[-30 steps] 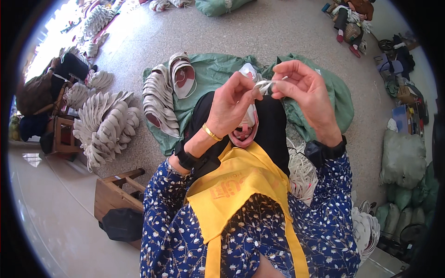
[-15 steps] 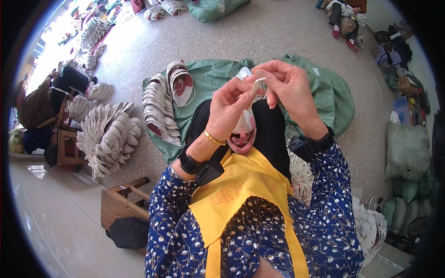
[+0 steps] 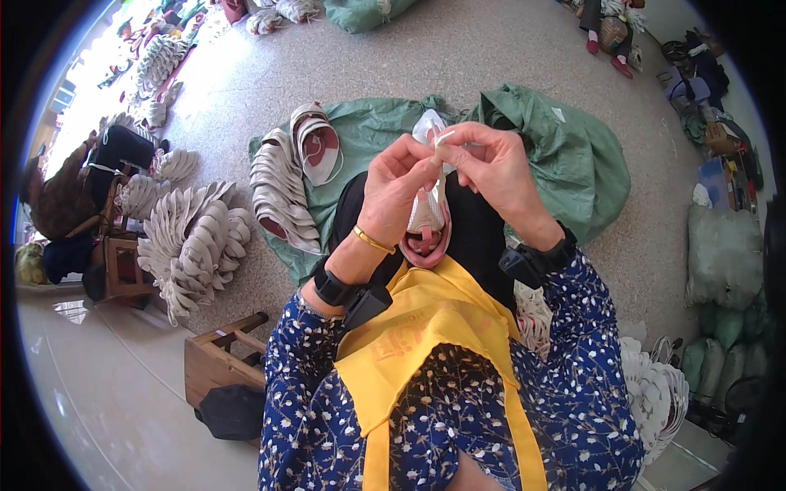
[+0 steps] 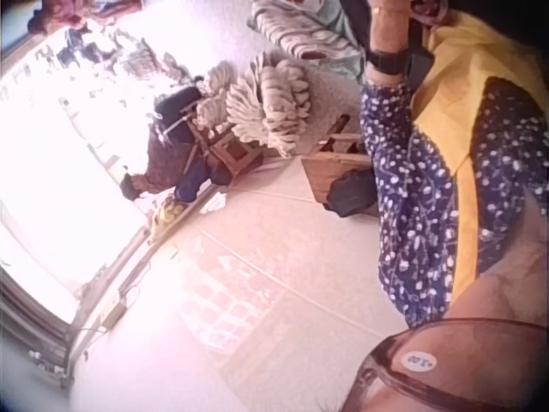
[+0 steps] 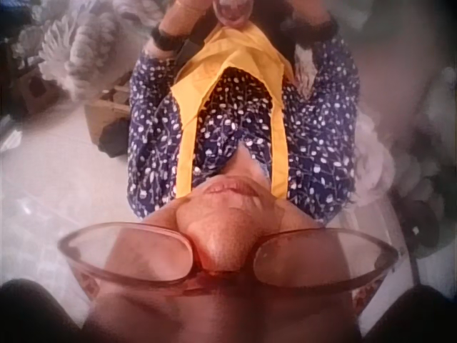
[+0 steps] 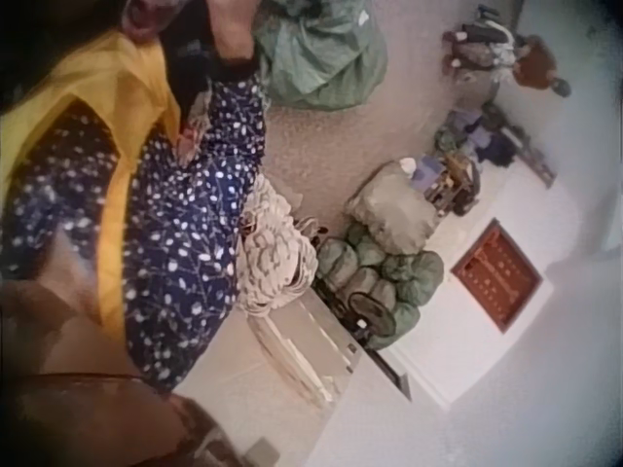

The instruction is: The person sits on the floor and laces a white sneaker with pink accents. They thread the white shoelace through the eyelets, pull it tight, and tie a knot. The person repeats this process for multiple shoes in a pile.

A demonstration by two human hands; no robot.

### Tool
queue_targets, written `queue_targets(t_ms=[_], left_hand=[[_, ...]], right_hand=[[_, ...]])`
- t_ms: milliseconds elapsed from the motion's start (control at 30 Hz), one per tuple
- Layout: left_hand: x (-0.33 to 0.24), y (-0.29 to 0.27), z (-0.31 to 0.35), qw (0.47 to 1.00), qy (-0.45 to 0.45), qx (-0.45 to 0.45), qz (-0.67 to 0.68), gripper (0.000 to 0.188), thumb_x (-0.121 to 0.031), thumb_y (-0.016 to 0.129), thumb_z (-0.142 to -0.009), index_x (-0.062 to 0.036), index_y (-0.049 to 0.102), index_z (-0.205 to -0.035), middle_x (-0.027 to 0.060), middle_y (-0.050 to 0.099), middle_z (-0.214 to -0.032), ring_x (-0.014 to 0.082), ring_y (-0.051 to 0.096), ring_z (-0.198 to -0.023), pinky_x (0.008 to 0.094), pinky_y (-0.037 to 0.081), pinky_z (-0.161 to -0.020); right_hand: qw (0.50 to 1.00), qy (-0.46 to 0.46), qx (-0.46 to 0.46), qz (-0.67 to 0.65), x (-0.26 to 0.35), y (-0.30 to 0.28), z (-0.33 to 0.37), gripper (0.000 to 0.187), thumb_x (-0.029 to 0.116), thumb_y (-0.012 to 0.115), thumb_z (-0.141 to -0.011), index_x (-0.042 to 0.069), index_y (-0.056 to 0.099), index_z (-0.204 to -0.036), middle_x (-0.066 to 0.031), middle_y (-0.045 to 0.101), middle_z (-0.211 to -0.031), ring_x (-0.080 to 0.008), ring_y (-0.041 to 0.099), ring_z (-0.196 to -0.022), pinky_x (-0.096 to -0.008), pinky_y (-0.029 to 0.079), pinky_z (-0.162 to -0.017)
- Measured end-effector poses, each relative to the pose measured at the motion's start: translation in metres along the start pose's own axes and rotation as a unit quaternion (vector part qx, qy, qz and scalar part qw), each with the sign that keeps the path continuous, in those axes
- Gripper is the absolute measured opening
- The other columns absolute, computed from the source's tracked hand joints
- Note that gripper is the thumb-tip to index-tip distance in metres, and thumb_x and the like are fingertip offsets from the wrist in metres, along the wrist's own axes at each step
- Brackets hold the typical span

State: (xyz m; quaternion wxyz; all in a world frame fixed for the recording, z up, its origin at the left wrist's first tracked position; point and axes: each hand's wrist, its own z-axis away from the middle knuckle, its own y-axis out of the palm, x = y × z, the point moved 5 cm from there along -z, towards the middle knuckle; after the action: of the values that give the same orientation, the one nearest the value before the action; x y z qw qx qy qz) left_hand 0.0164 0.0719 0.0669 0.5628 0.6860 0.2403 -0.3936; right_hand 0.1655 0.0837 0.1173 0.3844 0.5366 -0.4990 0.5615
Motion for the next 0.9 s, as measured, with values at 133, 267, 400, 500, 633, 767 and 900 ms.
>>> queue_targets(t_ms=[133, 267, 400, 500, 633, 767, 900], left_hand=[[0.007, -0.016, -0.007, 0.983, 0.056, -0.001, -0.177, 0.018, -0.017, 0.075, -0.092, -0.0031, 0.065, -0.098, 0.0018, 0.069, -0.092, 0.0130, 0.063, -0.085, 0.0280, 0.051, -0.078], [0.036, -0.057, -0.014, 0.881, 0.058, 0.009, -0.469, 0.032, -0.018, 0.083, -0.076, -0.0075, 0.065, -0.100, 0.0080, 0.069, -0.097, 0.0299, 0.062, -0.091, 0.0407, 0.051, -0.083], [0.055, -0.068, -0.020, 0.801, 0.141, 0.030, -0.581, 0.042, -0.025, 0.086, -0.070, -0.0075, 0.061, -0.100, 0.0101, 0.062, -0.102, 0.0355, 0.055, -0.098, 0.0444, 0.046, -0.090], [0.075, -0.074, -0.030, 0.775, 0.202, 0.003, -0.598, 0.046, -0.030, 0.086, -0.069, -0.0075, 0.061, -0.100, 0.0111, 0.060, -0.102, 0.0356, 0.055, -0.100, 0.0454, 0.046, -0.089], [0.088, -0.077, -0.035, 0.765, 0.194, -0.036, -0.613, 0.049, -0.035, 0.088, -0.067, -0.0084, 0.061, -0.100, 0.0098, 0.057, -0.106, 0.0346, 0.053, -0.105, 0.0466, 0.044, -0.089], [0.085, -0.070, -0.034, 0.763, 0.127, -0.036, -0.632, 0.059, -0.044, 0.085, -0.072, -0.0041, 0.061, -0.108, 0.0129, 0.059, -0.105, 0.0347, 0.055, -0.106, 0.0454, 0.043, -0.096], [0.089, -0.085, -0.035, 0.771, 0.144, -0.067, -0.616, 0.052, -0.040, 0.088, -0.066, -0.0103, 0.062, -0.100, 0.0083, 0.057, -0.105, 0.0347, 0.053, -0.104, 0.0468, 0.044, -0.088]], right_hand=[[0.999, -0.003, -0.008, -0.033, -0.001, -0.004, -0.005, 0.015, 0.013, 0.066, -0.100, -0.002, 0.069, -0.102, -0.0045, 0.073, -0.084, -0.0038, 0.059, -0.058, -0.0197, 0.045, -0.049], [0.999, -0.029, 0.021, -0.017, 0.014, -0.007, -0.010, 0.013, 0.013, 0.059, -0.103, 0.000, 0.062, -0.101, -0.0068, 0.074, -0.086, -0.0047, 0.059, -0.058, -0.0201, 0.046, -0.048], [0.997, -0.025, 0.062, 0.030, 0.028, 0.006, -0.008, 0.013, 0.014, 0.059, -0.103, 0.001, 0.062, -0.099, -0.0040, 0.070, -0.079, -0.0046, 0.060, -0.060, -0.0196, 0.048, -0.051], [0.992, -0.024, 0.099, 0.071, 0.039, 0.020, -0.002, 0.009, 0.008, 0.059, -0.101, 0.000, 0.061, -0.099, -0.0029, 0.067, -0.074, -0.0057, 0.061, -0.063, -0.0218, 0.049, -0.054], [0.981, -0.085, 0.101, 0.140, 0.047, 0.028, -0.003, 0.008, 0.005, 0.058, -0.098, -0.002, 0.061, -0.095, -0.0029, 0.065, -0.071, -0.0066, 0.061, -0.065, -0.0242, 0.048, -0.057], [0.979, -0.117, 0.087, 0.139, 0.084, 0.017, -0.013, 0.010, 0.009, 0.058, -0.101, 0.002, 0.062, -0.094, 0.0015, 0.060, -0.071, -0.0043, 0.054, -0.063, -0.0223, 0.042, -0.056], [0.975, -0.187, 0.083, 0.085, 0.157, 0.012, -0.022, 0.012, 0.010, 0.056, -0.104, 0.005, 0.059, -0.094, 0.0026, 0.056, -0.071, -0.0013, 0.043, -0.052, -0.0183, 0.034, -0.045]])
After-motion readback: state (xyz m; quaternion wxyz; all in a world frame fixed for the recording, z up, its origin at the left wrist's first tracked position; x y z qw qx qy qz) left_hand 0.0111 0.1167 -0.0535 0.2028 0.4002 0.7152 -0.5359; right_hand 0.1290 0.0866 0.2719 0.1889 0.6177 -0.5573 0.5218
